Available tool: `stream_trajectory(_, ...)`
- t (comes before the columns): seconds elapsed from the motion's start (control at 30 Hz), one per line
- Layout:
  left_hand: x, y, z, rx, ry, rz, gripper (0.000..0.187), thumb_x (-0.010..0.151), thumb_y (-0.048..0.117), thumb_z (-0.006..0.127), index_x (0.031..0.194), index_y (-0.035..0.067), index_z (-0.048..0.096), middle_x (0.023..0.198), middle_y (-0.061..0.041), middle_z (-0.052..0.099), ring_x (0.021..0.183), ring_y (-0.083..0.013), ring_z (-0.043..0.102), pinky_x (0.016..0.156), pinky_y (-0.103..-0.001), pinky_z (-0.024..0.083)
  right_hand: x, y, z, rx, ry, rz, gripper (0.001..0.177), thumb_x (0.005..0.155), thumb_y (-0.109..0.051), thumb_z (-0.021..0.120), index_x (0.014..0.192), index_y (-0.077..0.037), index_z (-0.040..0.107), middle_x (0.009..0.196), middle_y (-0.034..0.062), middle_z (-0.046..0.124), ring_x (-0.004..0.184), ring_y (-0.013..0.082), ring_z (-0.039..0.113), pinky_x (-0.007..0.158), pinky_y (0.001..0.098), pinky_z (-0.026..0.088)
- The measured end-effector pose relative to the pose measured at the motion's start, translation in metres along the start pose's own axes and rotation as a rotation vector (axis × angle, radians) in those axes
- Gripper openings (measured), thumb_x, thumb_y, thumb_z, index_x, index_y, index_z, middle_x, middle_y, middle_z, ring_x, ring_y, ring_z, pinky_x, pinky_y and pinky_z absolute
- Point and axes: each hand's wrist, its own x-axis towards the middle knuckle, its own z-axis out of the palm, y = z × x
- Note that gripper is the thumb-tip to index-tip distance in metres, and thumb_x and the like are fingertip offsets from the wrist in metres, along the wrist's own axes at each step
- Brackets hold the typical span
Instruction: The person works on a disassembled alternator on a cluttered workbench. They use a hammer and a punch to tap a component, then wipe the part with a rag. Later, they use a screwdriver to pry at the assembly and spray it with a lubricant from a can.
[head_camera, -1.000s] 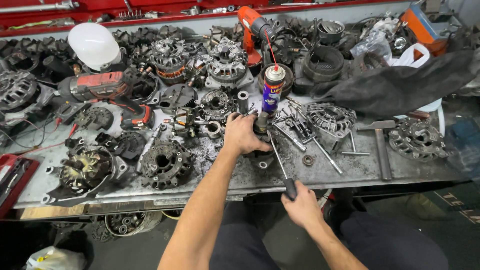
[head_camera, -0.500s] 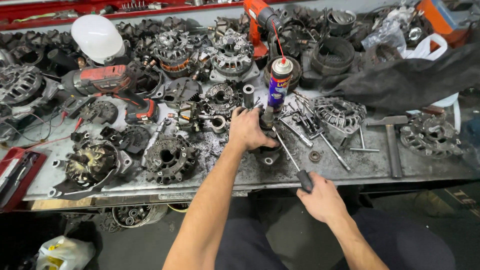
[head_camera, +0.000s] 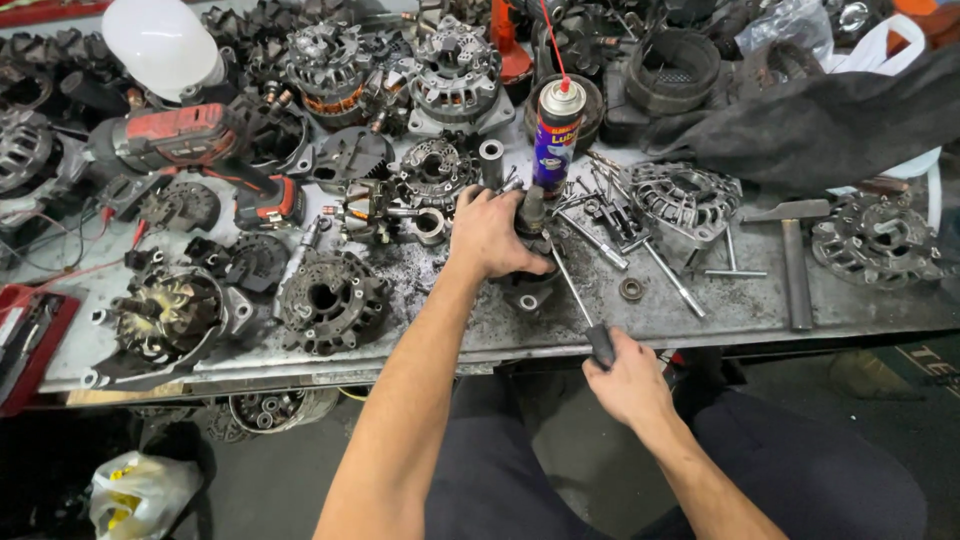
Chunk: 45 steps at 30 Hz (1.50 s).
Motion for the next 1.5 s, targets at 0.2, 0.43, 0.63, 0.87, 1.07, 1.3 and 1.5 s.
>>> stream_trajectory(0.2, -0.010, -0.001, -0.009, -0.058, 0.031, -0.038, 0.098, 0.038, 0.067, 0.080, 0.121, 0.016, 0.063, 0.119, 0.000, 0.075, 0.124, -0.0176, 0.062, 0.123, -0.039, 0.026, -0.014, -0.009, -0.011, 0.040, -0.001, -0.025, 0.032, 0.078, -0.037, 0.075, 0.093, -0.010, 0.068, 0.078, 0.0186, 0.071, 0.086, 0.0360, 0.074, 0.073, 0.0448, 0.056)
stream_trajectory(0.43, -0.020, 0.000, -0.012, -0.106, 0.078, -0.051, 0.095, 0.038, 0.067, 0.083, 0.111, 0.014, 0.055, 0.114, -0.006, 0.075, 0.124, -0.0182, 0.063, 0.123, -0.039, 0.026, -0.020, -0.017, -0.016, 0.013, -0.036, -0.016, 0.042, 0.076, -0.043, 0.081, 0.093, -0.008, 0.067, 0.079, 0.0189, 0.071, 0.088, 0.0355, 0.073, 0.076, 0.0440, 0.056)
stream_trajectory(0.63, -0.015, 0.003, -0.011, -0.096, 0.085, -0.066, 0.096, 0.035, 0.067, 0.082, 0.110, 0.014, 0.053, 0.109, -0.009, 0.076, 0.123, -0.0194, 0.064, 0.123, -0.037, 0.026, -0.002, -0.011, -0.001, -0.011, 0.016, 0.000, 0.035, 0.077, -0.040, 0.080, 0.094, -0.012, 0.069, 0.081, 0.0150, 0.073, 0.090, 0.0338, 0.074, 0.076, 0.0440, 0.056)
stream_trajectory(0.87, -0.008, 0.015, -0.020, 0.018, 0.037, -0.004, 0.092, 0.039, 0.066, 0.079, 0.114, 0.014, 0.062, 0.116, -0.005, 0.076, 0.123, -0.0221, 0.063, 0.122, -0.043, 0.026, 0.016, 0.004, 0.012, -0.010, 0.027, -0.005, 0.034, 0.079, -0.041, 0.075, 0.101, -0.016, 0.071, 0.087, 0.0159, 0.074, 0.096, 0.0366, 0.074, 0.078, 0.0477, 0.056)
stream_trajectory(1.07, -0.011, 0.007, -0.019, -0.071, 0.050, -0.060, 0.096, 0.037, 0.070, 0.082, 0.113, 0.014, 0.064, 0.114, -0.004, 0.077, 0.123, -0.0206, 0.063, 0.122, -0.040, 0.027, -0.019, -0.024, -0.018, 0.070, -0.013, -0.028, 0.037, 0.075, -0.039, 0.081, 0.092, -0.010, 0.069, 0.082, 0.0208, 0.073, 0.092, 0.0372, 0.074, 0.077, 0.0421, 0.057)
stream_trajectory(1.3, -0.014, 0.005, -0.018, -0.143, 0.058, -0.123, 0.096, 0.036, 0.067, 0.087, 0.109, 0.013, 0.058, 0.120, -0.012, 0.071, 0.127, -0.0215, 0.061, 0.125, -0.038, 0.025, -0.018, -0.027, -0.011, 0.053, -0.012, -0.034, 0.037, 0.075, -0.039, 0.083, 0.089, -0.009, 0.067, 0.078, 0.0202, 0.072, 0.088, 0.0361, 0.074, 0.075, 0.0421, 0.056)
stream_trajectory(1.5, -0.005, 0.002, -0.011, -0.145, 0.055, -0.108, 0.098, 0.038, 0.065, 0.087, 0.115, 0.013, 0.058, 0.124, -0.011, 0.070, 0.133, -0.0191, 0.057, 0.125, -0.038, 0.024, -0.001, -0.024, -0.002, 0.005, 0.011, 0.003, 0.032, 0.076, -0.039, 0.078, 0.093, -0.013, 0.068, 0.080, 0.0133, 0.075, 0.091, 0.0327, 0.075, 0.076, 0.0430, 0.058)
